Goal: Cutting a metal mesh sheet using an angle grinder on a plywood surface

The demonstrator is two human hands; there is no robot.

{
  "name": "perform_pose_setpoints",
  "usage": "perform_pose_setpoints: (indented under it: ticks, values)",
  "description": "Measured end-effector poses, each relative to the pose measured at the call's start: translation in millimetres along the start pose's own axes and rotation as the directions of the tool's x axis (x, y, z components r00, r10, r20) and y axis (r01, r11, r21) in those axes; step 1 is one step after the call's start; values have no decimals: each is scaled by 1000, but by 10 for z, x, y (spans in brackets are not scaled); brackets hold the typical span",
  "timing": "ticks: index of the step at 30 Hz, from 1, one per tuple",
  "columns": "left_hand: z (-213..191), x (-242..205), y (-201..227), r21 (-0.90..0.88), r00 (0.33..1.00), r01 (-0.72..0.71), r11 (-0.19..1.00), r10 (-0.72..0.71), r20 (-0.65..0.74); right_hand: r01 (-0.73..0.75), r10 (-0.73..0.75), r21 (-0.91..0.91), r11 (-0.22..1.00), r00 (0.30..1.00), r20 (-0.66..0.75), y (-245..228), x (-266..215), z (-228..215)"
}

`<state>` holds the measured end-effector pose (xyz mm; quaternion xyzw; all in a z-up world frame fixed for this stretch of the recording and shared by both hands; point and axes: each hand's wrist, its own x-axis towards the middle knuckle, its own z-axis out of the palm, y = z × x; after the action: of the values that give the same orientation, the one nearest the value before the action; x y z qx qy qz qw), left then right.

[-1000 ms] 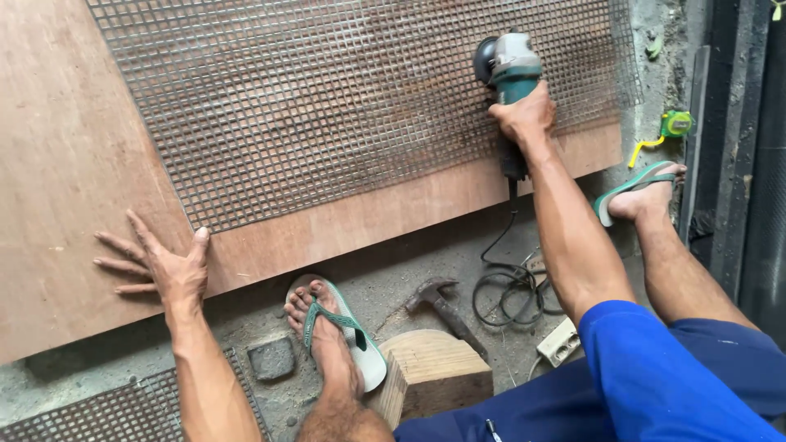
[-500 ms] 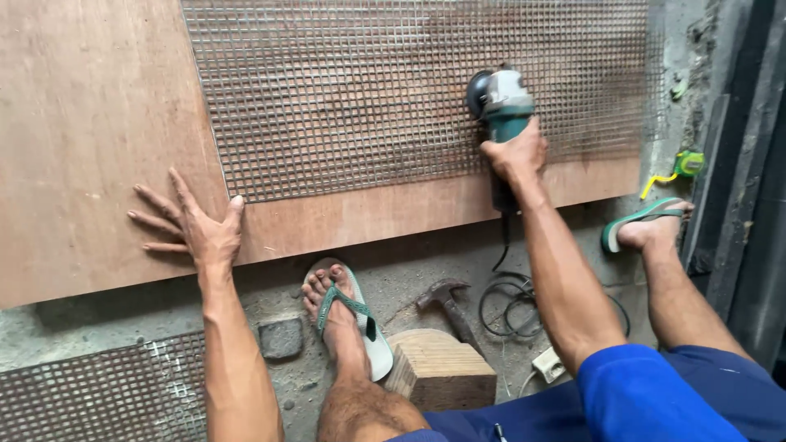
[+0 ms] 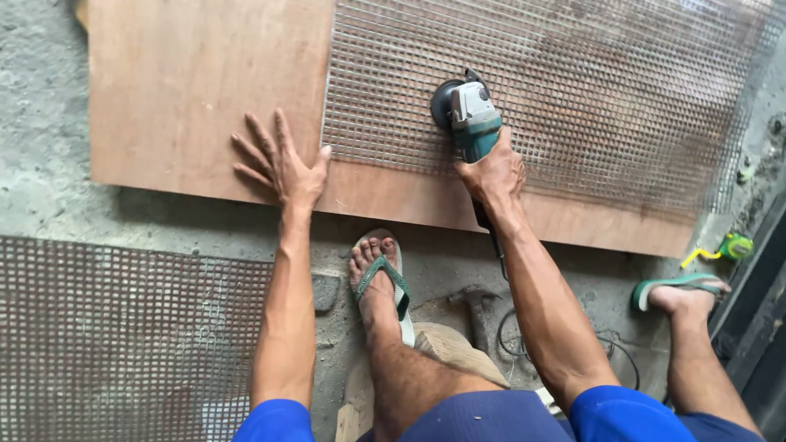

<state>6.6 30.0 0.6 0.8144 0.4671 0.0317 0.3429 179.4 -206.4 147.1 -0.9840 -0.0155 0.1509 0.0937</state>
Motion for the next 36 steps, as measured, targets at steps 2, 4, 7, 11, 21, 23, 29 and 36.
perform_pose_setpoints:
  ticks: [2, 4, 7, 11, 21, 23, 29, 36]
  values:
    - [4, -28, 3, -9, 998, -31, 999, 31, -48, 48, -47, -10, 999, 999, 6, -53, -16, 92]
    - [54, -28, -41, -17, 997, -18, 1000, 16, -76, 66, -66, -37, 997, 998, 11, -93, -61, 204]
    - [113, 25, -87, -21, 994, 7, 1000, -9, -113, 83, -81, -55, 995, 996, 45, -250, -258, 226]
    - [78, 28, -42, -73, 990, 51, 996, -60, -129, 78, -73, -52, 996, 992, 100, -138, -451, 258]
    - [-185, 20, 135, -2, 990, 121, 993, -121, -78, -100, 102, -43, 994, 994, 47, 403, -383, 143]
    - [-246, -12, 137, 3, 990, 132, 991, -132, -47, -149, 148, -14, 989, 989, -16, 516, -266, 88]
    - [-230, -7, 47, -4, 995, 92, 996, -92, -43, -150, 149, -4, 989, 984, -102, 958, 391, -59]
    - [-316, 16, 83, 28, 993, 117, 993, -117, -7, -145, 146, 24, 989, 984, -106, 652, 426, -151]
